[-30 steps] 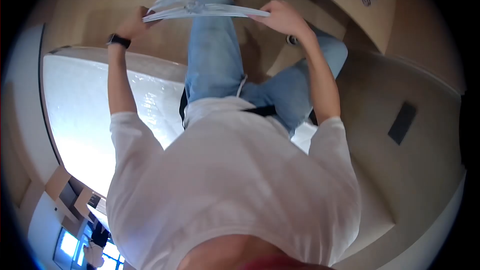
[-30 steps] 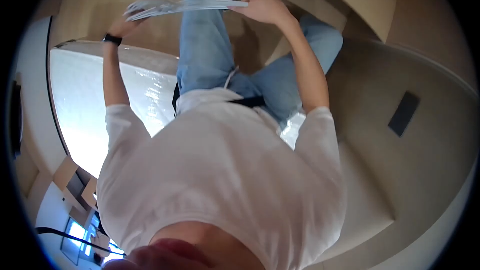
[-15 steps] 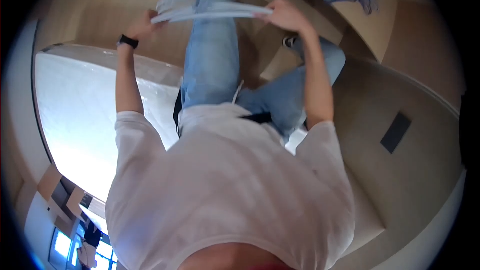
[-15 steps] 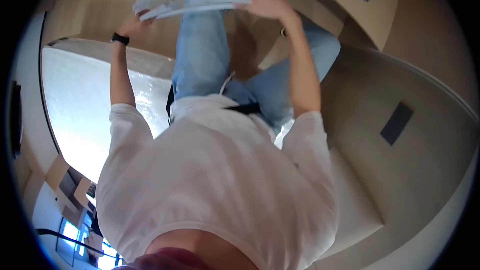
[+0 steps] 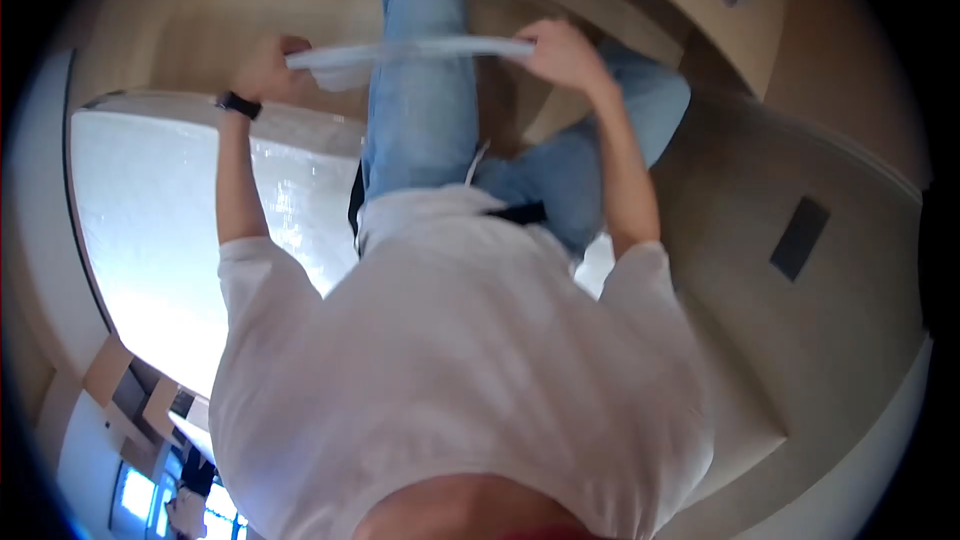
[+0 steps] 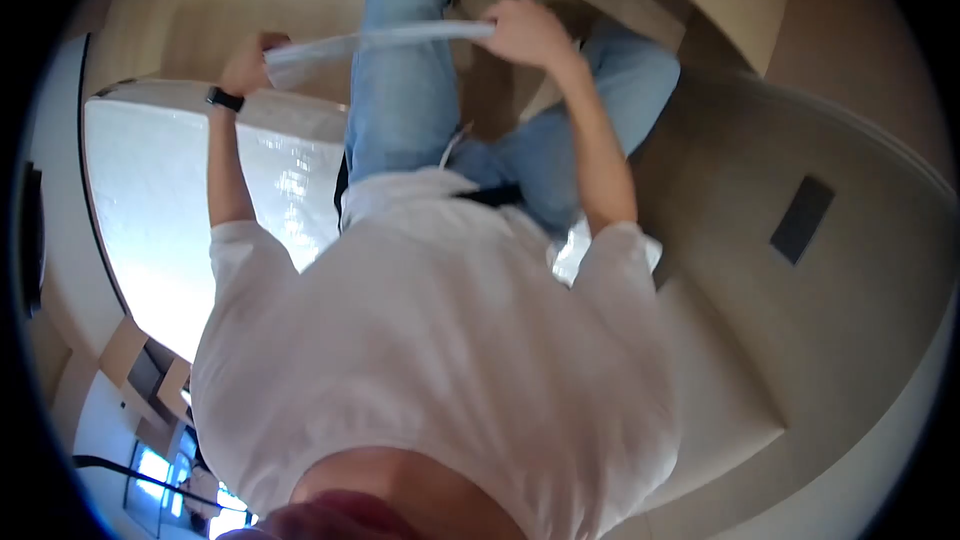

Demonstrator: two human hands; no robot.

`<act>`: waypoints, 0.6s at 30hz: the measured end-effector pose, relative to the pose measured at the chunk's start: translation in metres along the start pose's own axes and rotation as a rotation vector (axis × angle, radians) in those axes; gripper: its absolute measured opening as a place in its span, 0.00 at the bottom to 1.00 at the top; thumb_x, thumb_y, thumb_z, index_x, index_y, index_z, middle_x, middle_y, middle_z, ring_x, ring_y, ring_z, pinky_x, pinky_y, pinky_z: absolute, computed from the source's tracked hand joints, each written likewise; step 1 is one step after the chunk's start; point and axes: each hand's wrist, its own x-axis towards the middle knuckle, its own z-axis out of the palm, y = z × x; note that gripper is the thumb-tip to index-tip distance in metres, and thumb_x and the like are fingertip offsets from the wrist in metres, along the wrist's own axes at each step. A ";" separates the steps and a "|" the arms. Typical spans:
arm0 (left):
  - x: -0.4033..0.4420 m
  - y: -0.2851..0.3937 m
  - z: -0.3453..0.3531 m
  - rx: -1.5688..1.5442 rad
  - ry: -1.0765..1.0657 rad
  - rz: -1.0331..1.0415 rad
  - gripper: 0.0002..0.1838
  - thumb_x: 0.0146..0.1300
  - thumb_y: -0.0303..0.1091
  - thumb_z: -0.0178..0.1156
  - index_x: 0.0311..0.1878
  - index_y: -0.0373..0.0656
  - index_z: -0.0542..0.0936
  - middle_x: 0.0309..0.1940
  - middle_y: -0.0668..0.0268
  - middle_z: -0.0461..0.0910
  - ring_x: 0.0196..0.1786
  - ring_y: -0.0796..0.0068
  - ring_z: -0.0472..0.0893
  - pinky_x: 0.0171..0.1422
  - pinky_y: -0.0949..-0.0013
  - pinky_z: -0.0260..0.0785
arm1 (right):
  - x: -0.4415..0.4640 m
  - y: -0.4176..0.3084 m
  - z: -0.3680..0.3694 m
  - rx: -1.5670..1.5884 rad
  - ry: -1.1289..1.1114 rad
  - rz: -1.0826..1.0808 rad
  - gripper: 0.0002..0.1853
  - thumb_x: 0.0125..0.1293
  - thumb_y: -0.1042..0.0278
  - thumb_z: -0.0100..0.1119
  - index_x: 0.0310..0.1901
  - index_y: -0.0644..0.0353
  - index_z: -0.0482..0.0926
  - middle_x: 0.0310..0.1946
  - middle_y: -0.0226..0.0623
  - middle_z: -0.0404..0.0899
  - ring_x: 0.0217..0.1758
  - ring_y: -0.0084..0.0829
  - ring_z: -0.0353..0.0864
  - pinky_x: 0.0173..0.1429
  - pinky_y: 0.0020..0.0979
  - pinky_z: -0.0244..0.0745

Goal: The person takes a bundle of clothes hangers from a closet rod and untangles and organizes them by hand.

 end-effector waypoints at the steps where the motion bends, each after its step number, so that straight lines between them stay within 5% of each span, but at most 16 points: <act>1: -0.016 0.002 0.000 0.020 -0.021 0.008 0.14 0.52 0.38 0.67 0.34 0.36 0.84 0.31 0.47 0.83 0.34 0.49 0.83 0.41 0.59 0.74 | -0.008 -0.022 -0.017 0.035 -0.045 0.055 0.16 0.62 0.52 0.63 0.37 0.57 0.88 0.30 0.46 0.84 0.36 0.49 0.83 0.42 0.41 0.78; 6: -0.032 0.013 0.021 0.041 0.064 -0.127 0.13 0.52 0.37 0.67 0.34 0.37 0.85 0.31 0.47 0.83 0.35 0.49 0.83 0.42 0.60 0.74 | -0.026 -0.034 -0.001 0.016 -0.022 0.167 0.15 0.61 0.53 0.65 0.37 0.56 0.89 0.30 0.47 0.84 0.36 0.47 0.84 0.43 0.40 0.78; 7: -0.032 -0.009 0.054 0.074 0.156 -0.089 0.13 0.52 0.39 0.68 0.34 0.37 0.85 0.31 0.47 0.83 0.35 0.48 0.83 0.42 0.60 0.74 | -0.017 0.003 0.043 0.067 -0.096 0.178 0.14 0.60 0.54 0.65 0.37 0.57 0.89 0.30 0.47 0.84 0.37 0.47 0.84 0.44 0.40 0.78; 9: -0.023 -0.037 0.096 -0.042 0.008 -0.258 0.14 0.51 0.40 0.68 0.36 0.39 0.87 0.31 0.49 0.84 0.36 0.48 0.83 0.43 0.59 0.75 | -0.013 0.013 0.057 0.225 -0.306 0.240 0.14 0.60 0.56 0.66 0.36 0.58 0.89 0.29 0.47 0.84 0.36 0.46 0.84 0.43 0.40 0.77; 13: -0.056 0.024 0.019 0.032 0.276 0.059 0.12 0.54 0.35 0.67 0.36 0.36 0.85 0.31 0.49 0.84 0.36 0.53 0.85 0.42 0.61 0.75 | -0.034 -0.058 -0.021 0.092 -0.094 0.196 0.13 0.58 0.57 0.67 0.35 0.59 0.88 0.27 0.46 0.83 0.33 0.46 0.83 0.38 0.40 0.76; 15: -0.075 0.044 -0.005 -0.109 0.080 -0.061 0.10 0.56 0.33 0.66 0.35 0.34 0.84 0.30 0.51 0.85 0.36 0.56 0.86 0.41 0.65 0.75 | -0.054 -0.092 -0.042 0.116 -0.163 0.217 0.13 0.57 0.57 0.67 0.34 0.59 0.88 0.26 0.46 0.83 0.32 0.46 0.83 0.37 0.39 0.76; 16: -0.087 0.052 -0.005 -0.109 0.055 -0.248 0.10 0.58 0.33 0.66 0.34 0.33 0.84 0.30 0.51 0.85 0.35 0.58 0.87 0.41 0.68 0.75 | -0.061 -0.087 -0.033 0.109 -0.084 0.053 0.13 0.56 0.56 0.67 0.33 0.58 0.87 0.27 0.45 0.83 0.31 0.47 0.83 0.37 0.39 0.77; 18: -0.095 0.013 0.033 -0.130 0.180 -0.083 0.12 0.59 0.36 0.67 0.32 0.33 0.83 0.27 0.50 0.83 0.32 0.53 0.84 0.38 0.62 0.74 | -0.059 -0.078 -0.005 0.026 -0.029 0.107 0.15 0.59 0.52 0.65 0.35 0.56 0.88 0.29 0.44 0.84 0.34 0.48 0.84 0.40 0.41 0.78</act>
